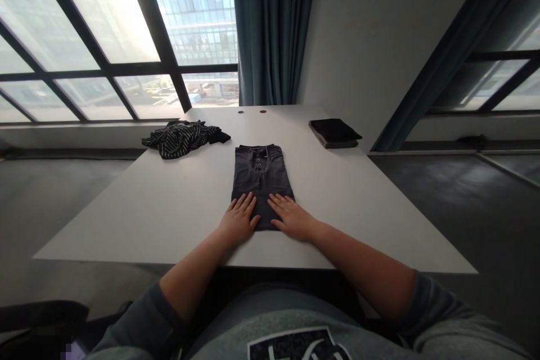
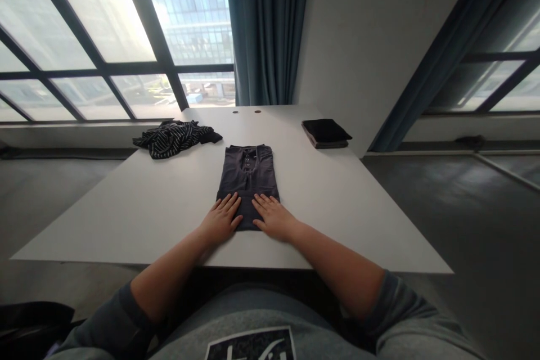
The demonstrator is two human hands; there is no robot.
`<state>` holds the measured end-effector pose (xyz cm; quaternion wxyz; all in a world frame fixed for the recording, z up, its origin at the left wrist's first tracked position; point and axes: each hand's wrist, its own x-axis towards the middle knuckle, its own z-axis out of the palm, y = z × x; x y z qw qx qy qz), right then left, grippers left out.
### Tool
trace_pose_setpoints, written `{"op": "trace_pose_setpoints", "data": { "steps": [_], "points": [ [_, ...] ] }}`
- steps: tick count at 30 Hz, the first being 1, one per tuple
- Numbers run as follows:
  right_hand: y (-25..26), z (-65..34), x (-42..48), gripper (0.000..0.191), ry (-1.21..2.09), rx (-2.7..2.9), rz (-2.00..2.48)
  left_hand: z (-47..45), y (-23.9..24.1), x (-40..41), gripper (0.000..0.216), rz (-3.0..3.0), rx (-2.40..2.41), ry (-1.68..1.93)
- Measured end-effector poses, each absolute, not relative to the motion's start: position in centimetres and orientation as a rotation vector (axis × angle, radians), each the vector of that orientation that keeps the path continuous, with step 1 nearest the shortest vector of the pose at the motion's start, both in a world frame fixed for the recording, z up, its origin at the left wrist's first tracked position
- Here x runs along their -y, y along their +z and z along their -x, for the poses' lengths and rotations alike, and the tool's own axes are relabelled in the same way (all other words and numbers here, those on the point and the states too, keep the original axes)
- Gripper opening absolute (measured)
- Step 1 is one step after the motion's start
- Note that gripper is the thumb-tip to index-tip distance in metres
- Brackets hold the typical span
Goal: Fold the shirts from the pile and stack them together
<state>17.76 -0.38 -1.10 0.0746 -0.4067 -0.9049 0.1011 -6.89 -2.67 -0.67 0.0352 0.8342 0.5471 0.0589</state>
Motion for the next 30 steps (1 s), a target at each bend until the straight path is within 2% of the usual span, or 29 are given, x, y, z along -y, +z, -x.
{"op": "trace_pose_setpoints", "data": {
  "steps": [8,19,25,30],
  "points": [
    [-1.6,-17.9,0.2,0.070,0.345,2.676,1.179,7.1,-1.2,2.7,0.063,-2.535,-1.649,0.338],
    [-1.1,-19.0,0.3,0.071,0.462,2.674,1.138,9.5,0.3,1.6,0.063,-2.547,-1.486,0.220],
    [-0.3,-20.9,-6.5,0.061,0.443,2.445,1.130,11.7,1.8,-5.7,0.051,-2.534,-1.515,0.476],
    [-1.3,-22.3,-14.1,0.055,0.418,2.450,1.267,13.2,0.0,-13.7,0.052,-2.388,-1.636,0.579]
  ]
}}
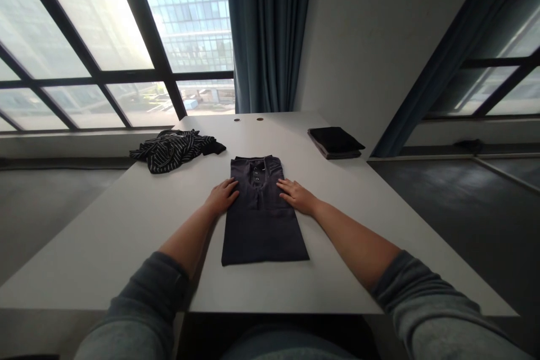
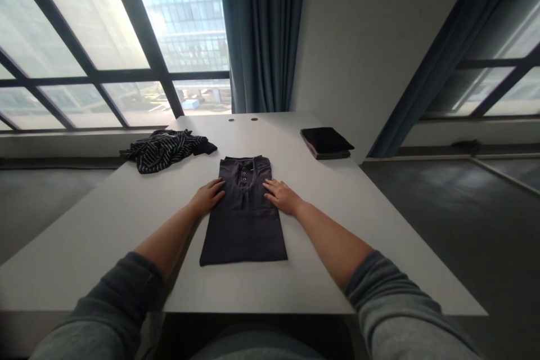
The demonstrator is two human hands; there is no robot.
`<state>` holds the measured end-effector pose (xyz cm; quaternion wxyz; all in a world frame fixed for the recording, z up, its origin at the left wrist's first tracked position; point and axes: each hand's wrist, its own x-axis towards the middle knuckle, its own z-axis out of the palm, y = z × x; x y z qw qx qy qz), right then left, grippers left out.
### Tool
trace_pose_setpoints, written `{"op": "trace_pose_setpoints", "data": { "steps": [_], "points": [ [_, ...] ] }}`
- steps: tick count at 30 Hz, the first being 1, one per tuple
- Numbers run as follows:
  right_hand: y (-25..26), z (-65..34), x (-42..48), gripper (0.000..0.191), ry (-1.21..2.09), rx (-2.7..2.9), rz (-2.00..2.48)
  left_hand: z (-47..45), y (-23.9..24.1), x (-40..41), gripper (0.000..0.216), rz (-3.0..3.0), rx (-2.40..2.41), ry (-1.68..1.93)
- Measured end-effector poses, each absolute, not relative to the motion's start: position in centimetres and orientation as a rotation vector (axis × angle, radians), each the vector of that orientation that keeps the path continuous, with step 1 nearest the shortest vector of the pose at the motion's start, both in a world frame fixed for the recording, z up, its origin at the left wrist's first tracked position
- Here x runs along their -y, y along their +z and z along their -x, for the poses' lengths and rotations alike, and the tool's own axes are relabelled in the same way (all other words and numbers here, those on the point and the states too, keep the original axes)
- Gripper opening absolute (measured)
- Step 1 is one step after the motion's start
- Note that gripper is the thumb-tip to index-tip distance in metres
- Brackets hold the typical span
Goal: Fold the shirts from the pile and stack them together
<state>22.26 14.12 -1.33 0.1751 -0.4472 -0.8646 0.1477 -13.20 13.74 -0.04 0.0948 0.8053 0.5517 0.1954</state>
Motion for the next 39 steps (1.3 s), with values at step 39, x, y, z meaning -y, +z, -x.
{"op": "trace_pose_setpoints", "data": {
  "steps": [39],
  "points": [
    [-2.1,-17.6,-31.5,0.043,1.196,1.300,1.220,11.2,0.4,-30.2,0.041,-2.008,-2.021,0.647]
  ]
}}
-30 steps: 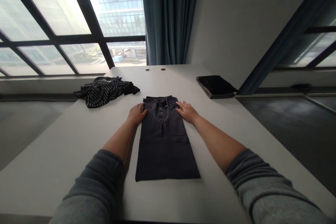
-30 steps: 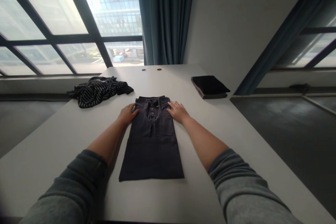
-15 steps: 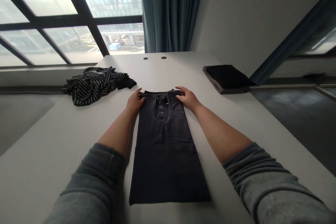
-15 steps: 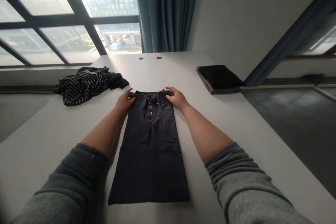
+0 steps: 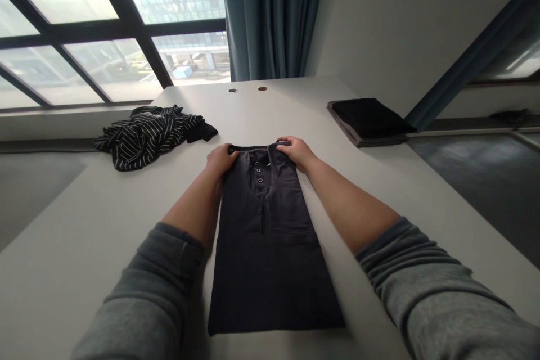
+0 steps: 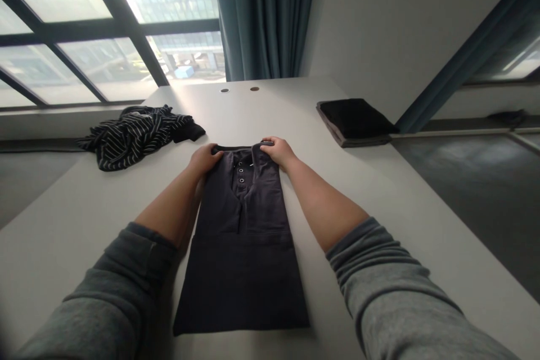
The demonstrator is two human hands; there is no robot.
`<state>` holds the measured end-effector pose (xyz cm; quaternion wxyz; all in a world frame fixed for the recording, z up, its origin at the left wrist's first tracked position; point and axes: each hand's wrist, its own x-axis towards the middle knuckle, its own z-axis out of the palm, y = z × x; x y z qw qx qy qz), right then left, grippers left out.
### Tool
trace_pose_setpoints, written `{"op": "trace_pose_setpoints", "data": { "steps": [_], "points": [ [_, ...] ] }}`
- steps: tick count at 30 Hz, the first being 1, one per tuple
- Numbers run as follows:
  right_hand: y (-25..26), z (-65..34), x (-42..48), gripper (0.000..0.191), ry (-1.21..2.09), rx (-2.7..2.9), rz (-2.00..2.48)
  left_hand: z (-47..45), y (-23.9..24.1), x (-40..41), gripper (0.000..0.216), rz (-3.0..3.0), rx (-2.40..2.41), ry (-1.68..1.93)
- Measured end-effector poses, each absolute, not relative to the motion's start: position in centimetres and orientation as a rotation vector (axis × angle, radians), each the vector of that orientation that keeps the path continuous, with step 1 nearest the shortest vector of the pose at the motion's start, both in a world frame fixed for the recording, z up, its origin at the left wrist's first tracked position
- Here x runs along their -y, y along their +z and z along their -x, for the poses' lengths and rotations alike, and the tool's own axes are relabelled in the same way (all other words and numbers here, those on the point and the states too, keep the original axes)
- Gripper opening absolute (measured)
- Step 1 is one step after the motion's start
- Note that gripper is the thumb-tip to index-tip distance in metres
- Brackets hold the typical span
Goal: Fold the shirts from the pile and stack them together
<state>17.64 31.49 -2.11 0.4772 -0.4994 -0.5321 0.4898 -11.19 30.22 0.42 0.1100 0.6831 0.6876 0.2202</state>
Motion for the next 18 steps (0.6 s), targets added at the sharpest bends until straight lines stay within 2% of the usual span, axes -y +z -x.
{"op": "trace_pose_setpoints", "data": {
  "steps": [3,7,18],
  "points": [
    [-2.0,-17.6,-31.5,0.047,1.202,1.296,1.159,11.2,0.6,-30.1,0.030,-2.053,-1.964,0.621],
    [-1.6,-17.8,-30.9,0.053,1.271,1.245,1.016,11.9,0.9,-29.4,0.024,-2.038,-1.804,0.799],
    [1.1,-19.1,-29.2,0.043,1.115,1.446,1.049,12.4,3.7,-27.1,0.024,-2.111,-1.640,0.985]
  ]
}}
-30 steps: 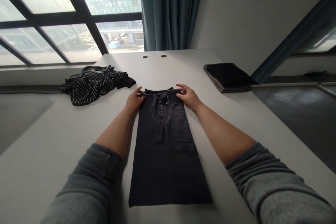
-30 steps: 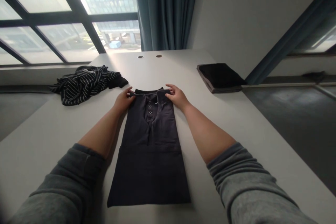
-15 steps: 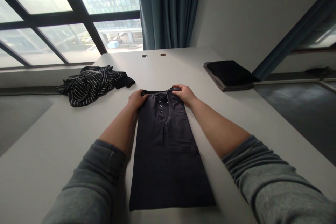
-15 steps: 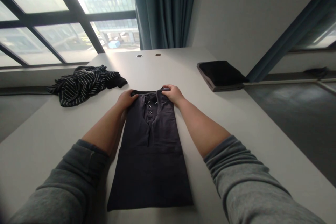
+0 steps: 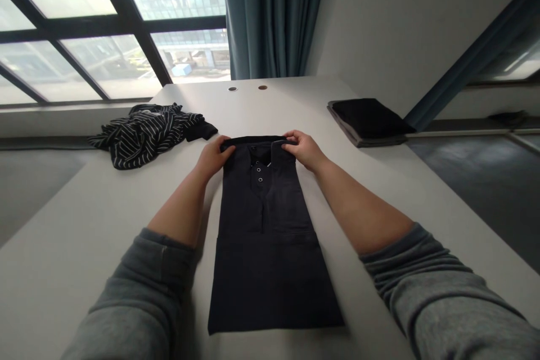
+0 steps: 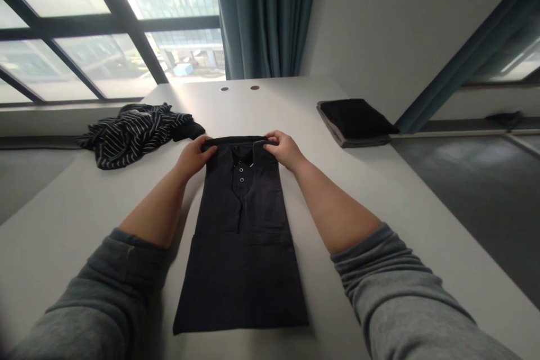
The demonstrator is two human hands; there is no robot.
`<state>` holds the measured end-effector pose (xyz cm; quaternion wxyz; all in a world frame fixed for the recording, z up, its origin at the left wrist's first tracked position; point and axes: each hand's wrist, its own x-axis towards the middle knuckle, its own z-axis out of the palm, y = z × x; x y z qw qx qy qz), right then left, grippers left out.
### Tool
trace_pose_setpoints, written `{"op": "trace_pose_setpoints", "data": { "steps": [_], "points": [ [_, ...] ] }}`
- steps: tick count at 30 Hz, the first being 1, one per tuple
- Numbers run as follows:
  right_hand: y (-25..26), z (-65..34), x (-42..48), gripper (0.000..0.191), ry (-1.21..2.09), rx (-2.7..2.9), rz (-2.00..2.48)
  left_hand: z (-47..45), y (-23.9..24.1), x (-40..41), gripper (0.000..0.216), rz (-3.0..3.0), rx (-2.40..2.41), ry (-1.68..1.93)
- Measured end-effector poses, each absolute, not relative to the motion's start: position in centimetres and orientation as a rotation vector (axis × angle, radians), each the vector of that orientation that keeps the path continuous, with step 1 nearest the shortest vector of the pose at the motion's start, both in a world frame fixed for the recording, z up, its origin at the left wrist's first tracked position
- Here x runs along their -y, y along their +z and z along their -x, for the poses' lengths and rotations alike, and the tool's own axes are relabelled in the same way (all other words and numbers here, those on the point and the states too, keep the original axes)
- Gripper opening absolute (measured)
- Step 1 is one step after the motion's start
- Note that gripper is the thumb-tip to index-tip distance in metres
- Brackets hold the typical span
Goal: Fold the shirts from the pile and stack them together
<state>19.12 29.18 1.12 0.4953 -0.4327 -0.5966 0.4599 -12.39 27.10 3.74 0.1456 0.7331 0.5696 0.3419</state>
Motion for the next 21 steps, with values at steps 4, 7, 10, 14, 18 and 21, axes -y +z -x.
{"op": "trace_pose_setpoints", "data": {
  "steps": [4,7,10,14,18,21],
  "points": [
    [3.1,-19.3,-27.3,0.036,0.975,1.597,1.076,12.5,5.1,-25.4,0.026,-2.189,-1.620,1.018],
    [4.4,-19.5,-25.6,0.028,0.825,1.714,1.097,13.0,5.5,-23.8,0.028,-2.259,-1.636,1.025],
    [5.0,-20.1,-23.5,0.022,0.707,1.801,1.111,13.5,5.7,-22.0,0.029,-2.332,-1.634,1.009],
    [5.3,-20.9,-20.6,0.018,0.622,1.933,1.066,13.9,6.1,-19.4,0.025,-2.455,-1.498,0.996],
    [5.2,-21.1,-18.0,0.022,0.546,2.052,0.967,14.1,6.2,-17.1,0.019,-2.517,-1.279,1.002],
    [4.6,-21.1,-16.8,0.025,0.496,2.149,0.916,14.3,5.7,-15.6,0.015,-2.518,-1.236,0.931]
  ]
}}
